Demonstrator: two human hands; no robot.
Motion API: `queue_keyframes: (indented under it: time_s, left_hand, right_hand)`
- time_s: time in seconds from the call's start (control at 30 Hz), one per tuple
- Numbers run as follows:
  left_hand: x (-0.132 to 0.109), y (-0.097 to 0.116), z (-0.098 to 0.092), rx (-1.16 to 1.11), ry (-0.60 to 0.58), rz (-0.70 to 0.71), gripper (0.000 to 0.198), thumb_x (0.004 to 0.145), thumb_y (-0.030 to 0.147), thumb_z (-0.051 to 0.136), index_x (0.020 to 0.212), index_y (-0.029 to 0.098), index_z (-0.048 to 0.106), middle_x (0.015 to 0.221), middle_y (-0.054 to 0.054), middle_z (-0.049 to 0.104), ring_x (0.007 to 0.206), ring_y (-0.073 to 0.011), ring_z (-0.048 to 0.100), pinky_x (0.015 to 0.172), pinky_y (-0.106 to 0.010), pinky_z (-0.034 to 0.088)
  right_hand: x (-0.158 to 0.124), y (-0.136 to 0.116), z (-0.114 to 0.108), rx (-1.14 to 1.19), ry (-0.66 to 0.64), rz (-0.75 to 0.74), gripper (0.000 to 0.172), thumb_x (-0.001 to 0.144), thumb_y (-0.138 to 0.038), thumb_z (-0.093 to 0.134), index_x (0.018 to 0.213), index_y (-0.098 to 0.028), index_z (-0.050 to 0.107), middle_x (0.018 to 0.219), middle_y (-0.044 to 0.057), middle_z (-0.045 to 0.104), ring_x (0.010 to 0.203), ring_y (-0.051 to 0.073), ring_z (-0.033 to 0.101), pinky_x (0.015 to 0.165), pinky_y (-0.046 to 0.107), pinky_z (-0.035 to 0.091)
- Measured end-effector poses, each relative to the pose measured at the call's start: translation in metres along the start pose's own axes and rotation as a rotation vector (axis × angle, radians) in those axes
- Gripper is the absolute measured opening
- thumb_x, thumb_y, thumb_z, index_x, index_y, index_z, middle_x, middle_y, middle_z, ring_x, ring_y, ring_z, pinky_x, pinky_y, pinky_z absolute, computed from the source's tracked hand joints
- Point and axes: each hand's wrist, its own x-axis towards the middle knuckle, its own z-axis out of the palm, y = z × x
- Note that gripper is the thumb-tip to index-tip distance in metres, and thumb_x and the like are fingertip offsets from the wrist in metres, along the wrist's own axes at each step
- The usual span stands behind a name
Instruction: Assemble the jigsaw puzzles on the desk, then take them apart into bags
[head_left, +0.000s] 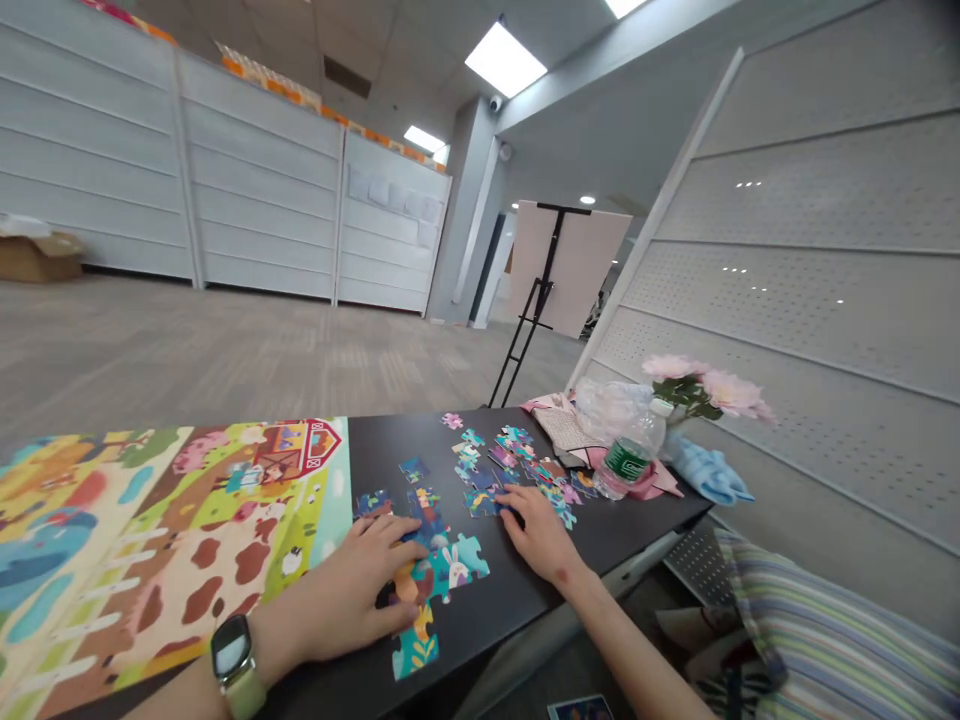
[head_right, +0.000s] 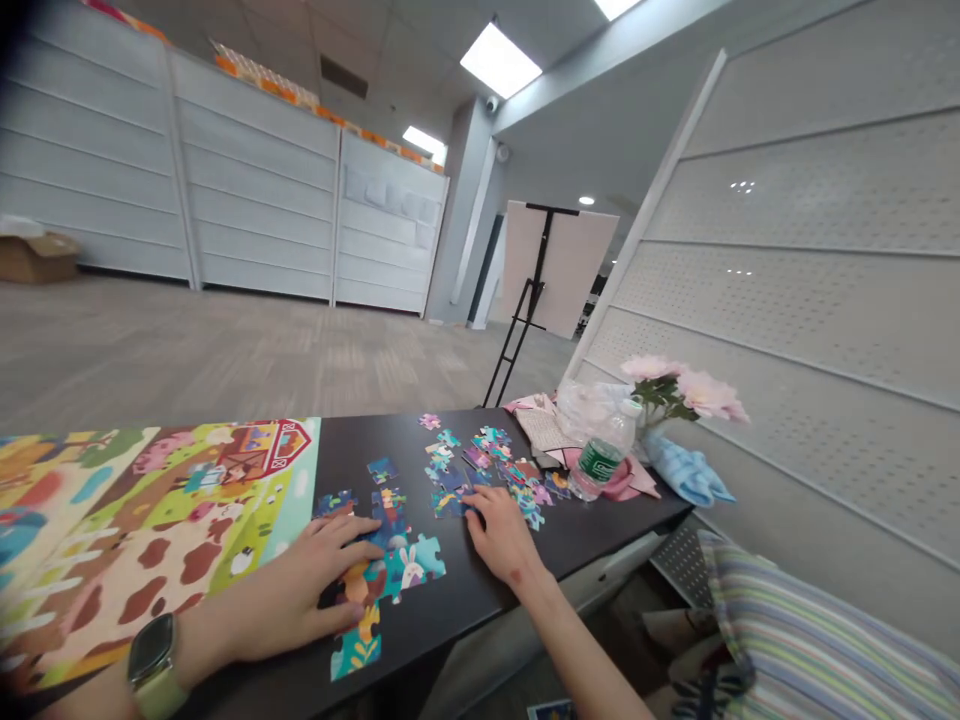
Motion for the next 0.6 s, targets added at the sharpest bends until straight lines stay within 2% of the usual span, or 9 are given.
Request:
queue_keyframes:
  time_s: [0.27, 0.43, 0.53, 0.6]
  left_hand:
    - [-0.001, 0.009, 0.001, 0.014, -0.032, -0.015, 0.038, 0.090, 0.040, 0.058, 0.127, 0.031, 0.060, 0.146, -0.007, 0.050, 0.139, -0.0328, 0.038, 0.117, -0.057, 0.025]
    - [-0.001, 0.012, 0.005, 0.010, -0.029, 0.005, 0.032, 0.095, 0.039, 0.052, 0.125, 0.034, 0.060, 0.144, -0.004, 0.051, 0.136, -0.0293, 0.042, 0.117, -0.053, 0.027]
    - [0.002, 0.011, 0.010, 0.020, 0.012, 0.017, 0.031, 0.093, 0.036, 0.054, 0.123, 0.033, 0.060, 0.141, -0.004, 0.053, 0.132, -0.0277, 0.046, 0.115, -0.049, 0.032]
    - [0.007, 0.005, 0.012, 0.041, 0.090, 0.005, 0.028, 0.094, 0.032, 0.053, 0.120, 0.030, 0.062, 0.136, -0.006, 0.056, 0.128, -0.0264, 0.050, 0.112, -0.045, 0.037]
  right_hand:
    - [-0.009, 0.002, 0.000, 0.059, 0.145, 0.065, 0.031, 0.094, -0.022, 0.046, 0.116, -0.019, 0.068, 0.125, 0.012, 0.065, 0.118, 0.024, 0.060, 0.105, 0.045, 0.045]
    - [-0.010, 0.009, 0.000, 0.103, 0.239, 0.107, 0.031, 0.094, -0.019, 0.041, 0.108, -0.019, 0.069, 0.109, 0.011, 0.070, 0.105, 0.024, 0.064, 0.096, 0.044, 0.051]
    - [-0.010, 0.011, 0.003, 0.133, 0.253, 0.114, 0.029, 0.092, -0.019, 0.044, 0.104, -0.021, 0.070, 0.102, 0.008, 0.072, 0.099, 0.024, 0.065, 0.091, 0.042, 0.052]
    - [-0.011, 0.013, 0.005, 0.153, 0.260, 0.119, 0.028, 0.092, -0.019, 0.043, 0.101, -0.021, 0.070, 0.100, 0.008, 0.072, 0.097, 0.024, 0.066, 0.089, 0.041, 0.053]
